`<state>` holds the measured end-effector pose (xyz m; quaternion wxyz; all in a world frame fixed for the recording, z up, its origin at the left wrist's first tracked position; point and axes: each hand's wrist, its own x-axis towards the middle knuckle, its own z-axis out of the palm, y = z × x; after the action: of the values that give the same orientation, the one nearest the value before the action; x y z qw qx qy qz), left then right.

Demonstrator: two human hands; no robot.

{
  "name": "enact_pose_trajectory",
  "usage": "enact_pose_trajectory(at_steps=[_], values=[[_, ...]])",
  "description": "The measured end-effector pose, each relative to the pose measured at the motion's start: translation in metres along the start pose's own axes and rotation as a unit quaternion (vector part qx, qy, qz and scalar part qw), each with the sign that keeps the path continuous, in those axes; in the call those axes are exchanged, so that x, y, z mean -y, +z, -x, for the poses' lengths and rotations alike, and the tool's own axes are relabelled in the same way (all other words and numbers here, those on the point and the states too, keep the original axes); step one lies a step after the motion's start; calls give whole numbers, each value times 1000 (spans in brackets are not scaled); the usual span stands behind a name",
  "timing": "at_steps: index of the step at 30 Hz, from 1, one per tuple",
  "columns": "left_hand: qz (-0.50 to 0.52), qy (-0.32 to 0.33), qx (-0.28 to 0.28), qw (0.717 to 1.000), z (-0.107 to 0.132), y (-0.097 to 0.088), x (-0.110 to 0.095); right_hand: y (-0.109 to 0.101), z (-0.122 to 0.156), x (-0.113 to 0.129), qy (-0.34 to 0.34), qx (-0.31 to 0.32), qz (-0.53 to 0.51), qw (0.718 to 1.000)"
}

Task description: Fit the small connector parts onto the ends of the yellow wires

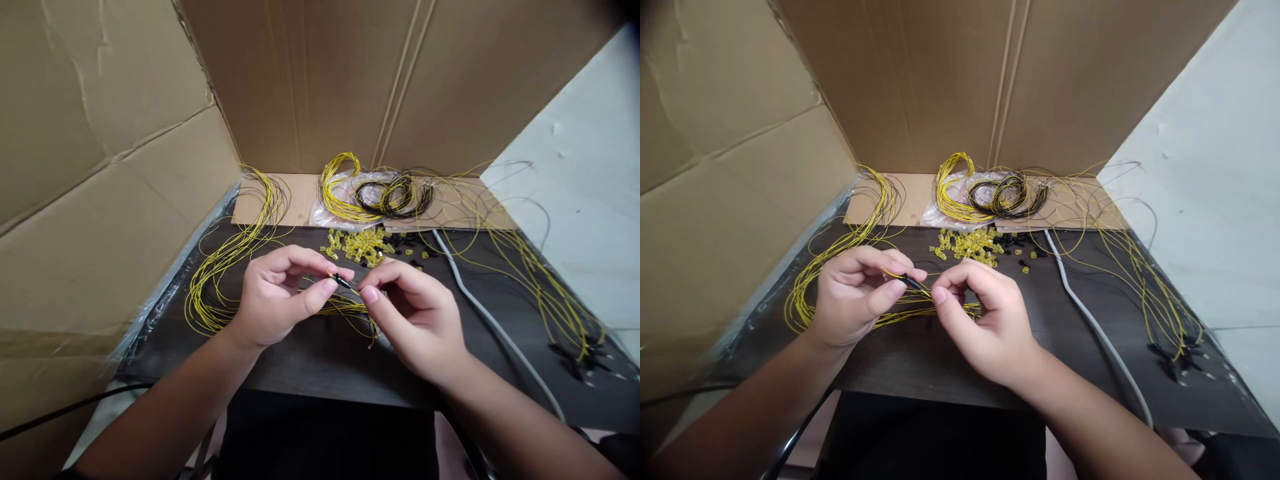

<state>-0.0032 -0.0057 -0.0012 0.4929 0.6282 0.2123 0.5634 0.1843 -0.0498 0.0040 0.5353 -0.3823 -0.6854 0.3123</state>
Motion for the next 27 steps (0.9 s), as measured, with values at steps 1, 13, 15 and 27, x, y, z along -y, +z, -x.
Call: enact_pose_trajectory(at_steps=[1,13,15,27], values=[[-9,7,3,1000,0,0,0,0,0,0,-2,-3,4,1000],[-22,12,32,999,3,2,-2,-4,1,2,-19,-40,36,998],[-26,12,37,999,4,2,-2,-3,1,2,-26,-54,40,997],[-39,24,34,998,3,4,-2,-4,1,3,-63,-72,80,992]])
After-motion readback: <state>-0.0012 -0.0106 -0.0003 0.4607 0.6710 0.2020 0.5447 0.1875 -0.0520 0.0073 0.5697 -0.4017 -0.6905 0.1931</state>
